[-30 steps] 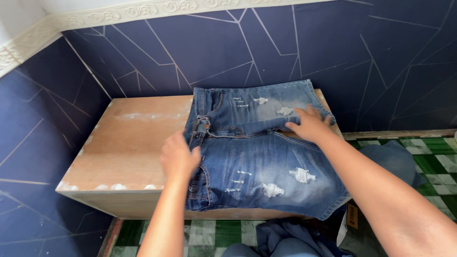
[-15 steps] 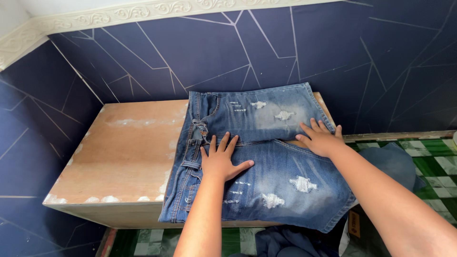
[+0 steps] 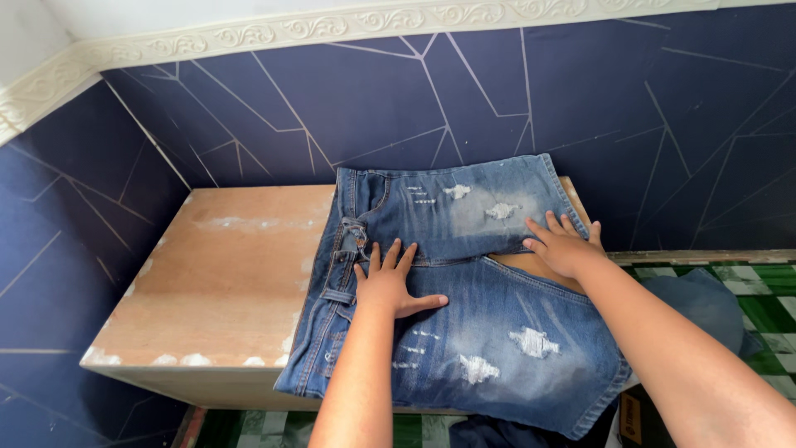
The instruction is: The person folds multiple garments on a wooden chest. They handle a pair of light blue jeans, a pair of dark green trousers, and two additional pairs of jeans, folding each item neatly and placing them aside on the floor.
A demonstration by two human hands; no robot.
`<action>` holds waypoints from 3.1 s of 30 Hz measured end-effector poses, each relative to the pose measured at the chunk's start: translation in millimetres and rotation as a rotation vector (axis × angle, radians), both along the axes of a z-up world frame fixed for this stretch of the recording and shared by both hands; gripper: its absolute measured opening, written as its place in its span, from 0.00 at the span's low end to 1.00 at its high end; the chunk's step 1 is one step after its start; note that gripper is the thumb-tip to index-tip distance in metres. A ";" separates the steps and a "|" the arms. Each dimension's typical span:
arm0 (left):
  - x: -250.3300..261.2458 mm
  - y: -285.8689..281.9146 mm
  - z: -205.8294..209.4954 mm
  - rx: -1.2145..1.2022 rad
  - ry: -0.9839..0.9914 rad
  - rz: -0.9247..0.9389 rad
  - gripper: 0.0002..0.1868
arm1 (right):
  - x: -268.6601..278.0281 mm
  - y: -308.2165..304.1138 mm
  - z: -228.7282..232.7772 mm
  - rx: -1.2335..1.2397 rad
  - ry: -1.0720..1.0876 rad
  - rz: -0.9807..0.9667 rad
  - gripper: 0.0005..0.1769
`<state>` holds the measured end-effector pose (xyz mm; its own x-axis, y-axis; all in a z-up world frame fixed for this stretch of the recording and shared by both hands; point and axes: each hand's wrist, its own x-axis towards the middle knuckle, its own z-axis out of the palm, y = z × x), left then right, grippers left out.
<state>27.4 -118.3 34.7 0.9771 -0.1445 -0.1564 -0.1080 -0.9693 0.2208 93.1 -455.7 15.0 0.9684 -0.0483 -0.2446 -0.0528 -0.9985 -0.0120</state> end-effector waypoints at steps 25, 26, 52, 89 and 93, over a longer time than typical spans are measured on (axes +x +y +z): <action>-151.1 59.0 22.1 0.488 -0.071 -0.520 0.67 | -235.6 106.3 16.1 0.014 -0.349 0.677 0.56; -153.7 60.7 19.0 0.538 -0.266 -0.539 0.64 | -240.3 107.1 14.2 -0.029 -0.343 0.659 0.58; -182.3 69.9 60.2 -0.027 -0.170 -0.505 0.25 | -269.4 2.3 58.1 0.261 -0.703 0.487 0.12; -13.7 131.8 56.4 -1.413 -0.187 0.284 0.15 | -10.4 -57.3 134.2 0.401 -0.799 0.022 0.17; 22.9 123.1 58.5 -1.300 -0.335 0.352 0.16 | 16.3 -42.9 142.6 0.348 -0.767 -0.070 0.17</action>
